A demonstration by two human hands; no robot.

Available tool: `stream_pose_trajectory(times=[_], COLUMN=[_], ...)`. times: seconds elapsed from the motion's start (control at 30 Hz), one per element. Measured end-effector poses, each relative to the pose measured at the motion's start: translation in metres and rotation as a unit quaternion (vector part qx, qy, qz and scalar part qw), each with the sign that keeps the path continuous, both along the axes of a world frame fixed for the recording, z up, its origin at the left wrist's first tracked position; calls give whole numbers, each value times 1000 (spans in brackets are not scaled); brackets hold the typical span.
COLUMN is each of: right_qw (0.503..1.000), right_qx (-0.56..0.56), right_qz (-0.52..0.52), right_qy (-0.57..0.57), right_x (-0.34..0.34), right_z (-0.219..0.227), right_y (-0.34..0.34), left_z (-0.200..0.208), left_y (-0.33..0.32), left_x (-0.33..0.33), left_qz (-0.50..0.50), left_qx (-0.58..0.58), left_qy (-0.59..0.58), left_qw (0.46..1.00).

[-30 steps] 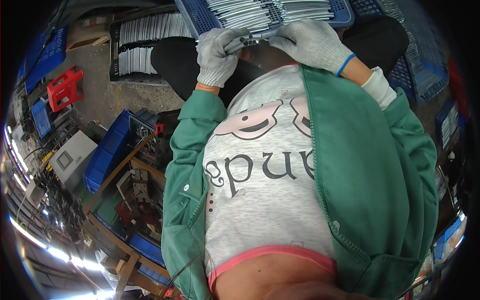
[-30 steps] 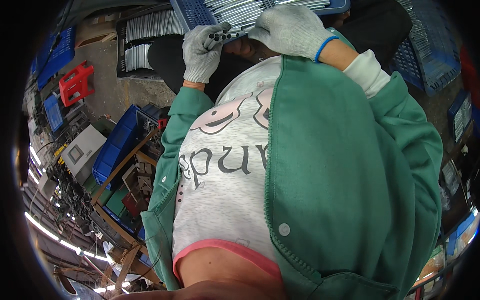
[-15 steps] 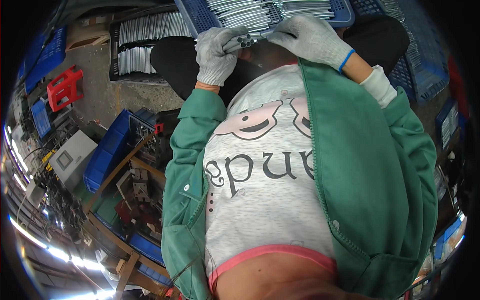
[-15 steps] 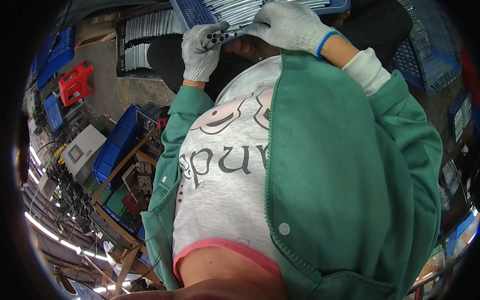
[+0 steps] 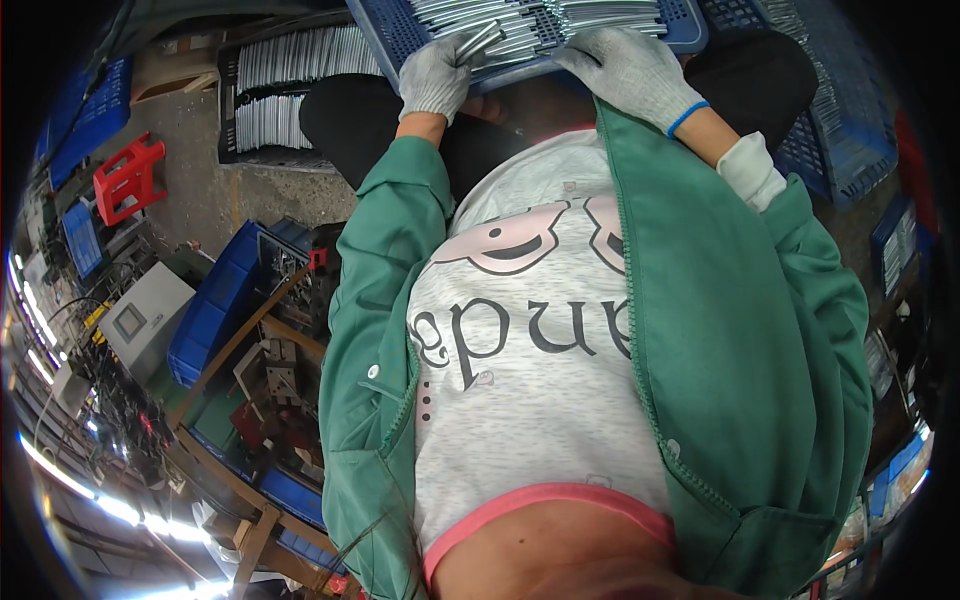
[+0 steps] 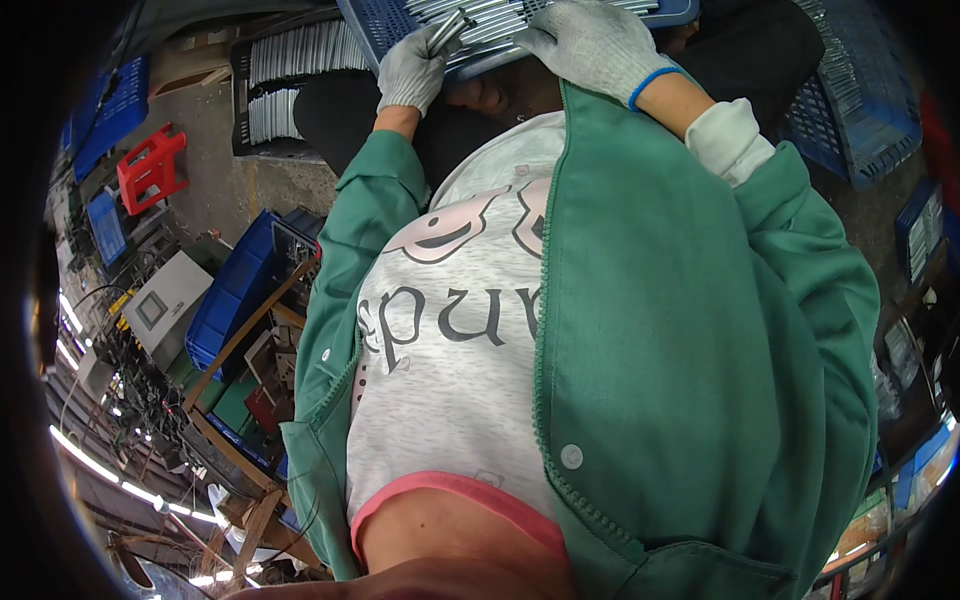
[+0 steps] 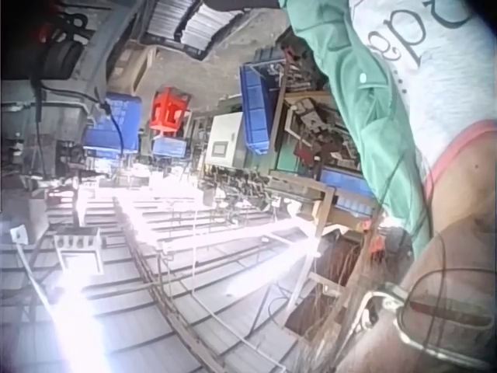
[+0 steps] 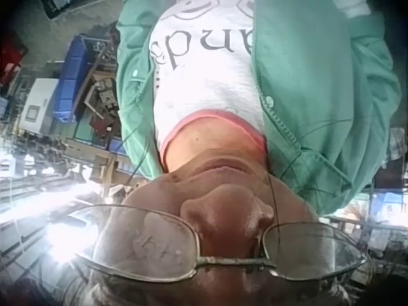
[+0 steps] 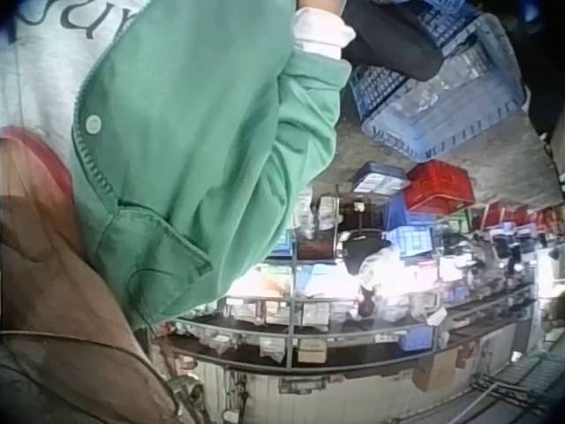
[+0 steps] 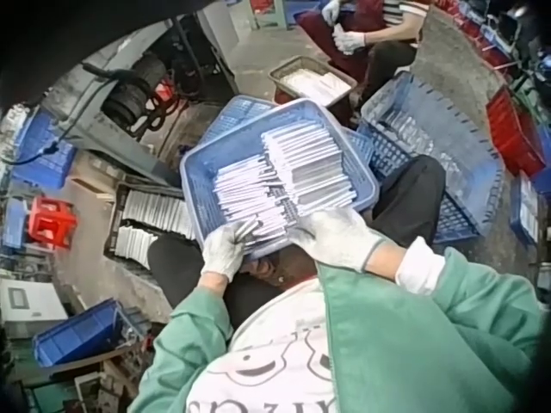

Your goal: Sorting and arranging small metal components into structured trays.

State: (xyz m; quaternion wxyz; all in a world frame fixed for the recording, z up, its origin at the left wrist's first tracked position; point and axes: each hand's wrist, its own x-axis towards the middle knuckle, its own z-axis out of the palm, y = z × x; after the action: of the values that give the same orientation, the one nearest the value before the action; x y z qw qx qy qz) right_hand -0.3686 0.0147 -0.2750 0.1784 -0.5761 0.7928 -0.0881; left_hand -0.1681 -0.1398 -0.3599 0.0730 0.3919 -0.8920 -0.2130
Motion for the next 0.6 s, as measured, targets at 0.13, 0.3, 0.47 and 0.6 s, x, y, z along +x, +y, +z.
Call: stream_pose_trajectory(times=[0.13,0.3,0.47,0.6], right_qw=[1000,999,999,998], right_qx=[6,-16,-22,-24], right_qz=[-8,13,47,61], right_qy=[-29,-24,-15,-9], right_x=[1,3,5,6], right_z=[10,16,19,19], right_y=[1,1,0,0], left_z=[1,0,9,27], left_y=[0,5,14,22], left_x=[5,20,23,16], left_qz=[-19,-58,-63,-79], left_qx=[14,69,201,195], left_qy=[22,139,225,245], left_qw=[999,986,951,946])
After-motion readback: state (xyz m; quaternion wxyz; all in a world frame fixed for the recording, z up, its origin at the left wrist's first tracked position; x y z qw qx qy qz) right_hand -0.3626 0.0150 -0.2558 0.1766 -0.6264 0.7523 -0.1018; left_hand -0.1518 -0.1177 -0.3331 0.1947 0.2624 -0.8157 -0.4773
